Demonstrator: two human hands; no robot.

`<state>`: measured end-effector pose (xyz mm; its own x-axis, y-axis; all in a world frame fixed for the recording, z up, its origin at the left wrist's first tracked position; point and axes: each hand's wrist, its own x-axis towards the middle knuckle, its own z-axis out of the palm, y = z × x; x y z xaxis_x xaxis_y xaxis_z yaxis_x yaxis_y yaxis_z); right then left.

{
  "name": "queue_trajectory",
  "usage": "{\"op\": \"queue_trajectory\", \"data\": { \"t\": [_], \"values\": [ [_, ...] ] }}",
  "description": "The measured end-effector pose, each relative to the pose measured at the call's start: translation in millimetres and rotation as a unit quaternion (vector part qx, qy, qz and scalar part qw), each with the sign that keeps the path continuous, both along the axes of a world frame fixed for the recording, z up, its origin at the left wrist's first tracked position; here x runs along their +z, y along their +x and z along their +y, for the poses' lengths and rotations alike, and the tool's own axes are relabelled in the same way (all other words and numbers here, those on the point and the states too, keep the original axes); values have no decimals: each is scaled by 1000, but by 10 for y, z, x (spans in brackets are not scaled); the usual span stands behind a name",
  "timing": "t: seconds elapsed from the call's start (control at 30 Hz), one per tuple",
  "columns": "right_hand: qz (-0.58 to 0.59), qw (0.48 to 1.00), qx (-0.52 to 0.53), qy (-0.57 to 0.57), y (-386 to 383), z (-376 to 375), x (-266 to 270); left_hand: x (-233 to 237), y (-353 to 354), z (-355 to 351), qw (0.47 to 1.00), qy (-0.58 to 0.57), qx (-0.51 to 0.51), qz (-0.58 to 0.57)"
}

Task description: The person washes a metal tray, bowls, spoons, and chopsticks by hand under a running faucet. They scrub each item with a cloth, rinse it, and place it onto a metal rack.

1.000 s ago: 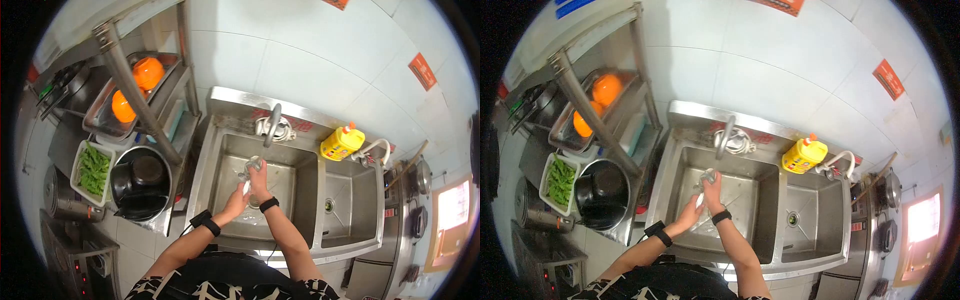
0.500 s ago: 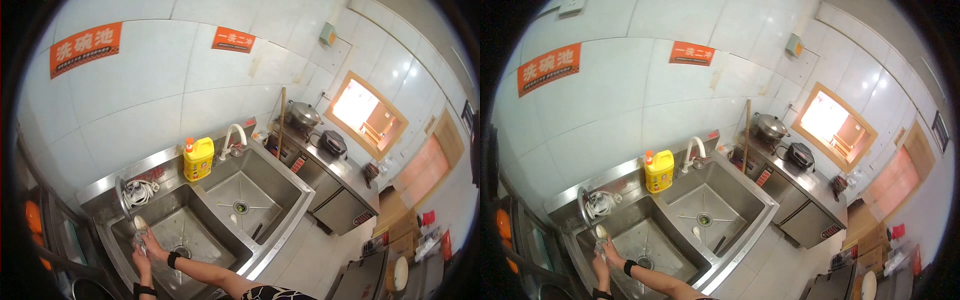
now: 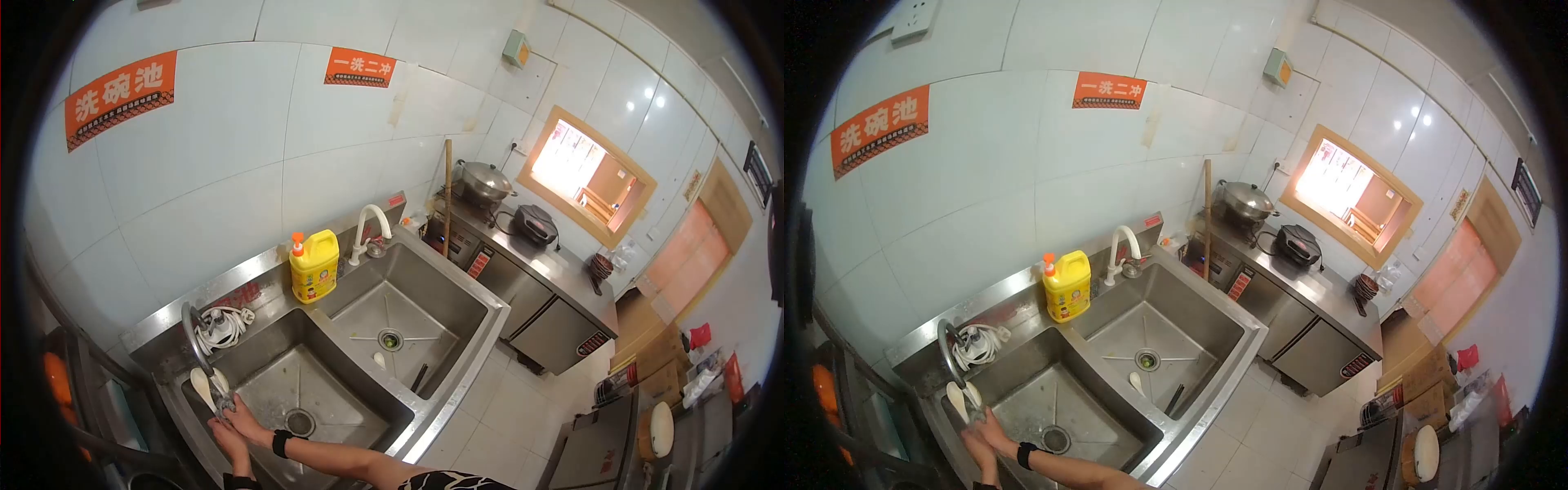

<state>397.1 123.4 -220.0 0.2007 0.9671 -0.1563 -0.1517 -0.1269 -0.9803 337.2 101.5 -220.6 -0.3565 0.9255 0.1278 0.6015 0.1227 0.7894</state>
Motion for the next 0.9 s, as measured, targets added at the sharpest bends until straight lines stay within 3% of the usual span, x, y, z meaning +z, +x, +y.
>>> {"op": "queue_trajectory", "data": {
  "t": [0.07, 0.13, 0.17, 0.23, 0.27, 0.3, 0.37, 0.4, 0.43, 0.47, 0.5, 0.53, 0.57, 0.63, 0.7, 0.73, 0.77, 0.8, 0.83, 0.87, 0.9],
  "values": [
    [-14, 1000, -12, 6, 108, 90, 187, -249, 43, 11, 1000, -6, -7, -19],
    [-71, 996, -10, -51, 272, 269, 272, -460, 156, -7, 965, 51, 18, -258],
    [-69, 996, -7, -52, 352, 335, 216, -312, 178, -74, 965, 51, 21, -256],
    [-82, 992, -17, 94, 485, 527, 42, 327, 326, -245, 983, -30, -47, -173],
    [-80, 992, -16, 96, 440, 537, 47, 448, 348, -278, 991, -25, -53, -120],
    [37, 997, -52, 50, 388, 521, 46, 475, 320, -265, 991, -24, -51, -120],
    [265, 955, -121, -48, 297, 439, 93, 467, 249, -225, 985, -55, -105, -124],
    [265, 955, -121, -49, 254, 356, 127, 291, 154, -118, 985, -55, -104, -124],
    [332, 942, 9, -57, 216, 204, 217, 8, 17, 30, 990, 44, -106, -79],
    [391, 908, 138, -63, 201, 104, 243, 41, 7, 73, 983, 142, -107, -35],
    [390, 908, 139, -64, 207, 58, 279, 76, -10, 13, 984, 142, -105, -36],
    [306, 936, 153, -81, 200, 27, 300, 567, 65, -129, 980, -45, -74, -181],
    [221, 956, 167, -98, 188, 2, 277, 830, 93, -212, 919, -230, -39, -316],
    [204, 952, 197, -114, 311, -30, 319, 448, 53, -207, 901, -247, -43, -354],
    [185, 947, 229, -129, 399, 53, 311, -124, 5, -81, 834, -129, -71, -531],
    [83, 978, 178, -66, 433, 112, 243, 586, 93, -133, 783, -276, -98, -548],
    [-19, 991, 129, -2, 475, 175, 162, 513, 51, -23, 771, -255, -129, -569],
    [-26, 981, 189, 41, 594, 295, -26, 393, -28, 69, 759, -231, -153, -588],
    [-26, 963, 257, 80, 612, 289, 153, 622, 45, 87, 798, -164, -130, -565],
    [175, 939, 295, -28, 721, 167, 274, 836, 128, 118, 835, -98, -91, -534],
    [76, 942, 325, -35, 734, 202, 87, 995, 149, 134, 817, -130, -107, -551]
  ]
}}
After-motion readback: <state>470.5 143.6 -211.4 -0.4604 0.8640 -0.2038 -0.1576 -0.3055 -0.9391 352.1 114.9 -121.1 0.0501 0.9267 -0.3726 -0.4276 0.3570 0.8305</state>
